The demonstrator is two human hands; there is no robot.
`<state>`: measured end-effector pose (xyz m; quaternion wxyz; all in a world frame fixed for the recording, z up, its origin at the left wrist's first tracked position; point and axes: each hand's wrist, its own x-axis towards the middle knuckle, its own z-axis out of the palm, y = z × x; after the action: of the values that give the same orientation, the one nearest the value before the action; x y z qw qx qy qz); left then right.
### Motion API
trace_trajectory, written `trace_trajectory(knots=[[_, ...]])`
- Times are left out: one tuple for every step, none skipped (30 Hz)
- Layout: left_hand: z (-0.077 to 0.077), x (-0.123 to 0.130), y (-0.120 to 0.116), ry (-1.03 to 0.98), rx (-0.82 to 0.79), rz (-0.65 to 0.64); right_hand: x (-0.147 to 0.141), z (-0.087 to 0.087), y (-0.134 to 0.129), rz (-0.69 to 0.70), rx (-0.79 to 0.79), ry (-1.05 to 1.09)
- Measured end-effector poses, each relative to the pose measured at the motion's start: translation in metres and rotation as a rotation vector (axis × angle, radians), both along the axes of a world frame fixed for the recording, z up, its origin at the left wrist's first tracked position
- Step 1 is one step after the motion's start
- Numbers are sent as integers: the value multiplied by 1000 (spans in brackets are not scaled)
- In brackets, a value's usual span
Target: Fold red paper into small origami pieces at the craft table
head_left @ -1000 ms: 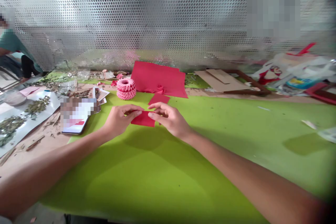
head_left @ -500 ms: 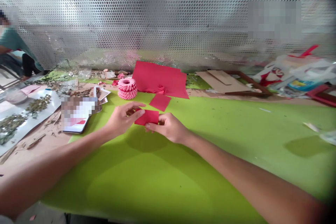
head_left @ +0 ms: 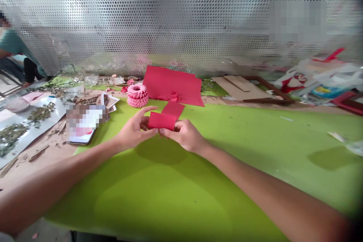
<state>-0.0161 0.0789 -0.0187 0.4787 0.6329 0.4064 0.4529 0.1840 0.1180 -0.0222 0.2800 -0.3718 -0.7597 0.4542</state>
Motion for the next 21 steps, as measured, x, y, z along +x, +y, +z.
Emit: trace_trajectory(knots=[[0, 0, 0, -9, -8, -2, -1, 0, -1, -8, -1, -1], [0, 1, 0, -18, -13, -1, -1, 0, -1, -16, -1, -3], [0, 1, 0, -26, -16, 3, -1, 0, -2, -22, 2, -5], [0, 1, 0, -34, -16, 8, -2, 0, -2, -26, 8, -6], [0, 1, 1, -43, -14, 13, -2, 1, -2, -29, 16, -5], [0, 0, 1, -50, -10, 21, -1, 1, -2, -33, 26, -5], [-1, -1, 3, -50, -3, 34, -1, 1, -1, -40, 38, -6], [-1, -2, 4, -43, 6, 51, 0, 0, 1, -50, 50, -7], [-1, -4, 6, -30, 17, 72, 2, 0, 2, -61, 62, -7], [-2, -7, 9, -12, 30, 97, 4, 0, 5, -73, 72, -6], [-2, -10, 11, 8, 45, 125, 6, -1, 8, -86, 79, -5], [-3, -14, 14, 30, 62, 156, 8, -2, 11, -100, 82, -1], [-3, -17, 16, 56, 84, 186, 10, -2, 14, -113, 81, 5], [-4, -21, 19, 90, 118, 219, 11, -3, 17, -126, 79, 15], [-4, -25, 20, 146, 173, 256, 12, -2, 20, -134, 73, 27], [-3, -27, 21, 232, 258, 298, 13, -2, 21, -136, 63, 43], [-2, -30, 21, 348, 379, 331, 13, -1, 22, -131, 46, 62], [-1, -31, 21, 485, 531, 346, 12, -1, 22, -117, 21, 82], [0, -33, 20, 626, 700, 339, 10, 1, 21, -98, -15, 103], [1, -33, 19, 751, 868, 313, 8, 2, 19, -76, -60, 123], [2, -33, 18, 846, 1018, 274, 6, 3, 17, -52, -112, 142]])
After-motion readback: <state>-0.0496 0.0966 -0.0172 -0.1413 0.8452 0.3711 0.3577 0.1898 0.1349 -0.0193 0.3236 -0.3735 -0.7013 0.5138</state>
